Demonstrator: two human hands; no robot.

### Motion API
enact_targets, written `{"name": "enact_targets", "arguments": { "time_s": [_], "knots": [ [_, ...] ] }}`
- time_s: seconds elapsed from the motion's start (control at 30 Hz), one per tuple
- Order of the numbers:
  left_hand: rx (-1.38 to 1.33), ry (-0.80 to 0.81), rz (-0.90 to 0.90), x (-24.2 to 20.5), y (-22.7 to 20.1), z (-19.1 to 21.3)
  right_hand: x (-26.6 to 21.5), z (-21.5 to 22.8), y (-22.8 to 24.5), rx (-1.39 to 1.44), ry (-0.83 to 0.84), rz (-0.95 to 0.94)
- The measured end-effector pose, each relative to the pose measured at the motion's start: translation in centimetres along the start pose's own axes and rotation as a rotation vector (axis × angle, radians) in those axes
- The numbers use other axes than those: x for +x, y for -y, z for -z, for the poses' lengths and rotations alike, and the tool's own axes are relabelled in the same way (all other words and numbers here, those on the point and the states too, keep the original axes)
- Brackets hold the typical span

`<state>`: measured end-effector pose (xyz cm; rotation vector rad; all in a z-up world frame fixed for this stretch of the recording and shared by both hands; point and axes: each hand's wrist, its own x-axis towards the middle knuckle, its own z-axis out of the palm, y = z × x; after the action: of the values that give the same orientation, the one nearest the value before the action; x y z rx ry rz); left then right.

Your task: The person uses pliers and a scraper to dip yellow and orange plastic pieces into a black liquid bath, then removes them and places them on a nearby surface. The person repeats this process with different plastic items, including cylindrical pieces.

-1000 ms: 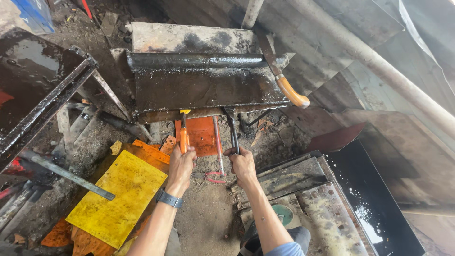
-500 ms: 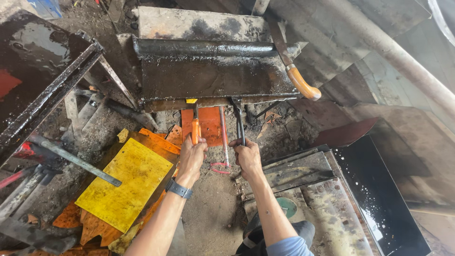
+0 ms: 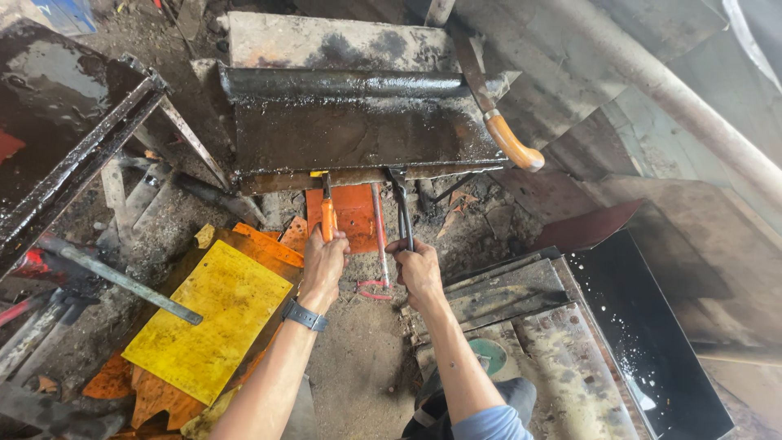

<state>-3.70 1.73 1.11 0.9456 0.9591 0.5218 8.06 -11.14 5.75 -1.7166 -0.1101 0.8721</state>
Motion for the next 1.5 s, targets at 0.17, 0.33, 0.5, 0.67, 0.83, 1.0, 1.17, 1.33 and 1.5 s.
{"name": "enact_targets", "arguments": {
  "time_s": [0.17, 0.33, 0.5, 0.67, 0.83, 1.0, 1.17, 1.33, 1.5],
  "knots": [
    [0.031, -0.013, 0.011, 0.1, -0.1, -0.1, 0.0, 0.0, -0.2, 0.0, 0.0, 0.004],
    [0.085, -0.033, -0.008, 0.3, -0.5, -0.2, 0.3, 0.0, -0.2, -0.007, 0.016, 0.024],
    [0.212, -0.038, -0.018, -4.4, -0.6, -0.7, -2.5, 1.6, -0.7, -0.055, -0.002, -0.041],
    [0.485, 0.038, 0.012, -10.6, 2.7, -5.2, -6.2, 3.8, -1.8, 0.213, 0.09, -0.281],
    [0.556, -0.133, -0.71, -12.4, 6.7, -9.9, -5.2, 6.8, -1.6, 0.331, 0.124, -0.377],
    [0.183, 0.116, -0.274, -11.9, 11.8, -9.2, -4.3, 10.1, -1.8, 0.19, 0.102, -0.316],
    [-0.056, -0.085, 0.259, 0.9, 22.7, -8.6, -2.9, 10.9, -1.2, 0.364, -0.058, -0.359],
    [0.35, -0.21, 0.446, 9.4, 34.3, -7.9, -3.3, 11.9, 0.6, 0.587, -0.153, -0.414],
    [0.035, -0.045, 0.678, 11.2, 33.9, -9.1, -4.0, 12.4, 2.2, 0.607, -0.114, -0.361]
  ]
}}
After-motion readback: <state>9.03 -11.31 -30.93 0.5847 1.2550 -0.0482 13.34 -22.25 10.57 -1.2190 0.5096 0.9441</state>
